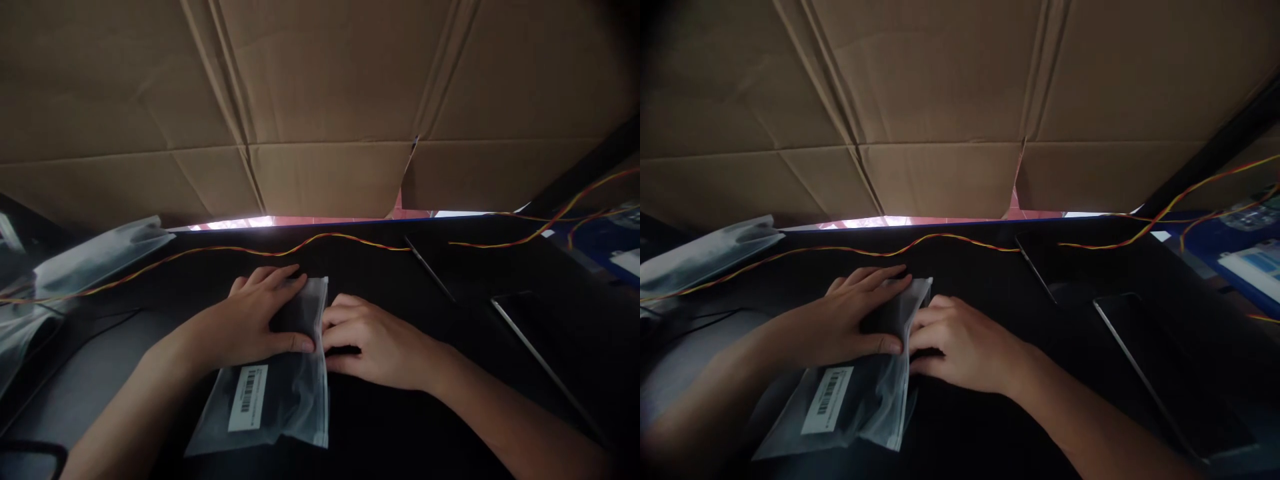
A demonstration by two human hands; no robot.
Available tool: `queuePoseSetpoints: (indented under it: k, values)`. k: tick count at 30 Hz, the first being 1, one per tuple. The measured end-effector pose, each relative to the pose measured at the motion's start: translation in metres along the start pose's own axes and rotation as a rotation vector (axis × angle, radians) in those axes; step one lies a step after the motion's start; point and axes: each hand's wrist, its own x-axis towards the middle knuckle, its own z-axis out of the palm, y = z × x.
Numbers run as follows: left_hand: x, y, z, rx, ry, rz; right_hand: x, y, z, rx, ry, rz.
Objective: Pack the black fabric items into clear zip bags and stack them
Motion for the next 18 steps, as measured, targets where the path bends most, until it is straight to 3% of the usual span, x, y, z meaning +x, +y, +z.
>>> queuePoseSetpoints:
  k: [3, 9, 15, 18]
  values:
    - [-0.001, 0.001, 0.002, -0.004, -0.012, -0.037, -0.003, -0.003, -0.001, 0.141, -0.087, 0.05]
    - [-0.002, -0.006, 0.0, -0.049, 0.025, 0.0, -0.012, -0.012, -0.024, 0.267, -0.294, 0.148]
    - [0.002, -0.011, -0.001, -0.041, 0.163, 0.08, -0.008, -0.01, -0.019, 0.044, -0.162, 0.171]
    - [0.003, -0.011, 0.0, -0.02, 0.186, 0.088, -0.006, -0.014, -0.011, 0.066, -0.177, 0.109]
